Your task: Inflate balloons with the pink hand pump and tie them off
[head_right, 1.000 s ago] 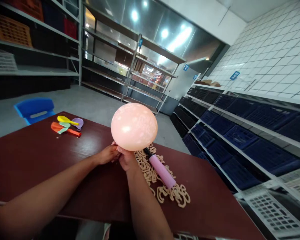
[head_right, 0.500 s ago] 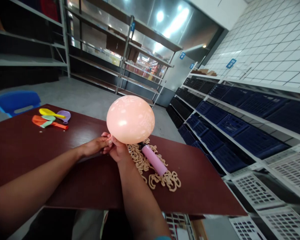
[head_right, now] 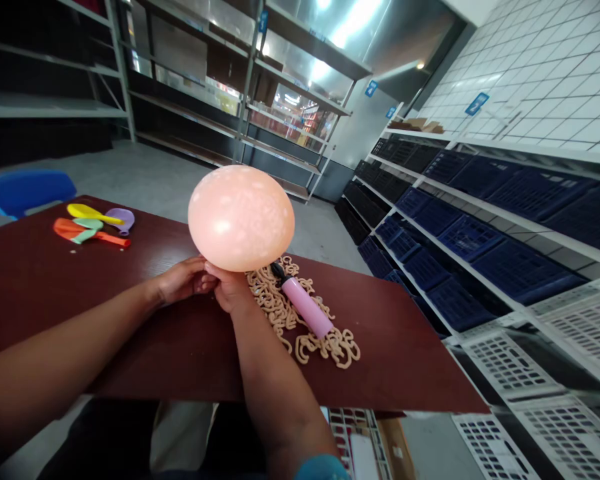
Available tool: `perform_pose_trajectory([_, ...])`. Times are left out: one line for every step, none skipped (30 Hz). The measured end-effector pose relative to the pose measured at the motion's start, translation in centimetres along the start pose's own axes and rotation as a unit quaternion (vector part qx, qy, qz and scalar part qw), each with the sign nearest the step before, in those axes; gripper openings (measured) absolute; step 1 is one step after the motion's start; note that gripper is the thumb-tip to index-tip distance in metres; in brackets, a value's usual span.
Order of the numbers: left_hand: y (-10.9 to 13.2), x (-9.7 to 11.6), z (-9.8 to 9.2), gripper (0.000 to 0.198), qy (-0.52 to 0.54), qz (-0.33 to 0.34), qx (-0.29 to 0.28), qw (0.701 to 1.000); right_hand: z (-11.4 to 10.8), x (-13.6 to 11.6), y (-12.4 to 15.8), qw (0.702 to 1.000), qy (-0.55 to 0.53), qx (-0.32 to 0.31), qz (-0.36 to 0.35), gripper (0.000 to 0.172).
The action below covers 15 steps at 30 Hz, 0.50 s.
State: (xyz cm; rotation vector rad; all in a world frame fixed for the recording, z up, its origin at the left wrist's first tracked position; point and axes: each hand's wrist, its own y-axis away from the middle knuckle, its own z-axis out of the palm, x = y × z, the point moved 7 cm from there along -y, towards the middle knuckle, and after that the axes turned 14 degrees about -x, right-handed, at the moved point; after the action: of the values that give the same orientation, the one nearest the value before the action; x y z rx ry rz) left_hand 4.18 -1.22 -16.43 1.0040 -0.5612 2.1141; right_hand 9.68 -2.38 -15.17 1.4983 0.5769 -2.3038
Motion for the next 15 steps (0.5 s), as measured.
perform_pose_trajectory([0.0, 0.4, -0.2, 0.015, 0.018, 0.015, 0.003, 1.000, -0.2, -0.5, 0.1, 0.999, 0.048, 0.004, -0.010, 0.030])
perform_pose_trajectory([0.0, 0.8, -0.5, 0.016, 0.040, 0.035, 0.005, 0.999, -0.6, -1.0, 0.2, 0.994, 0.108, 0.014, -0.015, 0.031])
perform_pose_trajectory([0.0, 1.4, -0.7, 0.017, 0.066, 0.057, 0.004, 0.996, -1.3, -1.6, 0.5, 0.983, 0.179, 0.037, -0.016, 0.031])
perform_pose_trajectory([0.1, 2.0, -1.0, 0.018, 0.093, 0.079, 0.004, 0.993, -2.4, -2.3, 0.8, 0.964, 0.257, 0.071, -0.016, 0.030])
perform_pose_trajectory([0.2, 2.5, -1.3, 0.019, 0.117, 0.099, 0.004, 0.988, -3.7, -3.2, 1.2, 0.933, 0.338, 0.121, -0.012, 0.027])
perform_pose_trajectory([0.2, 2.9, -1.6, 0.019, 0.136, 0.116, 0.006, 0.984, -5.0, -4.2, 1.8, 0.891, 0.416, 0.180, -0.016, 0.023])
perform_pose_trajectory([0.3, 3.3, -1.9, 0.019, 0.150, 0.129, 0.009, 0.980, -6.1, -5.3, 2.3, 0.844, 0.484, 0.229, -0.022, 0.022])
perform_pose_trajectory([0.4, 3.6, -2.2, 0.018, 0.159, 0.138, 0.015, 0.978, -7.0, -6.0, 2.8, 0.796, 0.544, 0.265, -0.020, 0.023])
perform_pose_trajectory([0.5, 3.7, -2.5, 0.018, 0.164, 0.143, 0.021, 0.976, -7.8, -6.5, 3.2, 0.752, 0.591, 0.293, -0.006, 0.024])
perform_pose_trajectory([0.5, 3.8, -2.7, 0.017, 0.169, 0.145, 0.028, 0.974, -8.5, -6.5, 3.3, 0.716, 0.628, 0.303, 0.018, 0.024])
perform_pose_trajectory([0.6, 3.8, -2.9, 0.017, 0.173, 0.147, 0.035, 0.973, -9.0, -6.4, 3.4, 0.690, 0.655, 0.305, 0.044, 0.022])
perform_pose_trajectory([0.6, 3.8, -3.0, 0.017, 0.176, 0.149, 0.041, 0.972, -9.4, -6.1, 3.4, 0.674, 0.672, 0.301, 0.069, 0.019])
perform_pose_trajectory([0.6, 3.8, -3.1, 0.017, 0.178, 0.151, 0.045, 0.971, -9.7, -5.8, 3.4, 0.669, 0.677, 0.296, 0.084, 0.014])
perform_pose_trajectory([0.7, 3.8, -3.2, 0.017, 0.178, 0.153, 0.048, 0.971, -9.8, -5.6, 3.5, 0.674, 0.672, 0.295, 0.084, 0.010])
perform_pose_trajectory([0.7, 3.9, -3.2, 0.018, 0.177, 0.155, 0.050, 0.971, -9.9, -5.6, 3.5, 0.687, 0.659, 0.298, 0.071, 0.008])
